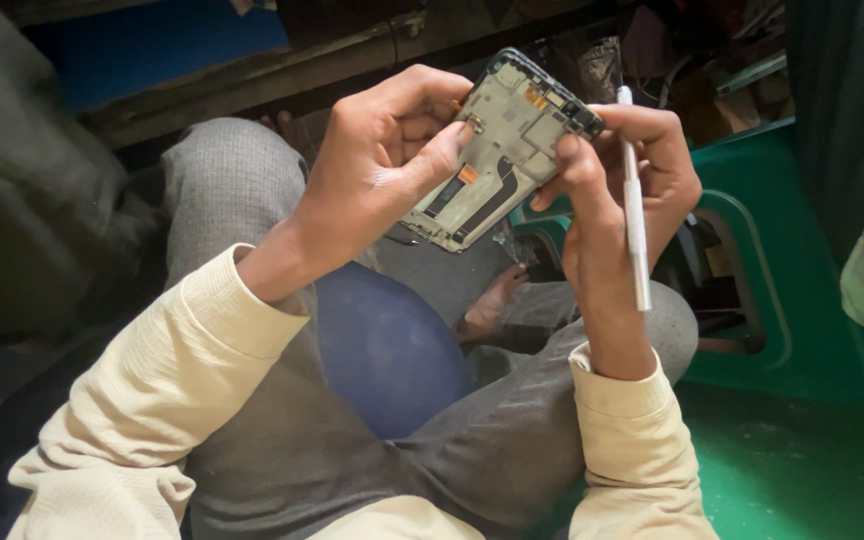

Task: The person disassembles a smartphone using a white plastic spudger. They remove the back cover, disconnect ribbon cables, and lift out the motherboard and battery. The person then removes the metal shielding plate from the phone's chassis.

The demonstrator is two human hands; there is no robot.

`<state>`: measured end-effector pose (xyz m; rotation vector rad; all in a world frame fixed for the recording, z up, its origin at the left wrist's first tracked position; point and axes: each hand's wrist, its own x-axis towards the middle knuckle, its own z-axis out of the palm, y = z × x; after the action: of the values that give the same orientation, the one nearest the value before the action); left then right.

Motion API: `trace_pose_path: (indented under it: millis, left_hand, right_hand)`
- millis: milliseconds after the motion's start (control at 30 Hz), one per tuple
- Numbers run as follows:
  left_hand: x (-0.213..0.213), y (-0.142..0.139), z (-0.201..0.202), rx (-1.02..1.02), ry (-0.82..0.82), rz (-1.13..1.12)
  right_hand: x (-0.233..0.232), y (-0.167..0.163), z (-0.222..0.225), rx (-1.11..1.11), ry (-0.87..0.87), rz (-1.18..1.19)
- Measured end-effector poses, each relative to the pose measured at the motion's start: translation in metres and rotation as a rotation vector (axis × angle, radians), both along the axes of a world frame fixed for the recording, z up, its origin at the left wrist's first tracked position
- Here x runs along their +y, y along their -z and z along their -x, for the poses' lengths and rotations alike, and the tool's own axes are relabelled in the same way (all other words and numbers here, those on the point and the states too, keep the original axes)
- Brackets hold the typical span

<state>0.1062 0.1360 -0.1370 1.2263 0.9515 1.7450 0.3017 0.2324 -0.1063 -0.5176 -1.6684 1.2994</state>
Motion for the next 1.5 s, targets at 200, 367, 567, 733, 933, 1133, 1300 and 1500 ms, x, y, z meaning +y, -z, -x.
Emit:
trace_pose_path:
  millis: [200, 367, 567, 733, 933, 1133, 1300, 1500]
  left_hand:
    - [0.000, 0.001, 0.000, -0.022, -0.023, -0.002]
    - [0.002, 0.002, 0.000, -0.047, 0.000, -0.019]
    - [0.006, 0.003, -0.001, -0.079, 0.047, 0.048]
    - [0.007, 0.004, -0.002, -0.082, 0.021, 0.060]
    - [0.008, 0.006, -0.002, -0.028, -0.016, 0.031]
    - [0.006, 0.006, -0.002, -0.056, -0.009, 0.078]
    - [0.006, 0.007, -0.003, -0.067, 0.052, 0.009]
    - [0.005, 0.006, -0.004, -0.016, -0.002, 0.046]
  right_hand:
    - [-0.003, -0.001, -0.002, -0.068, -0.010, -0.096]
    - [-0.002, 0.001, 0.001, 0.003, -0.020, 0.006]
    - [-0.001, 0.004, 0.006, 0.028, -0.008, 0.085]
    - [0.000, 0.005, 0.008, 0.026, -0.015, 0.083]
    - [-0.002, 0.006, 0.009, -0.007, -0.015, 0.005]
    - [-0.003, 0.006, 0.009, 0.005, -0.015, 0.021]
    - [-0.001, 0.005, 0.008, 0.010, 0.009, 0.039]
    - [-0.001, 0.005, 0.007, 0.004, -0.011, 0.021]
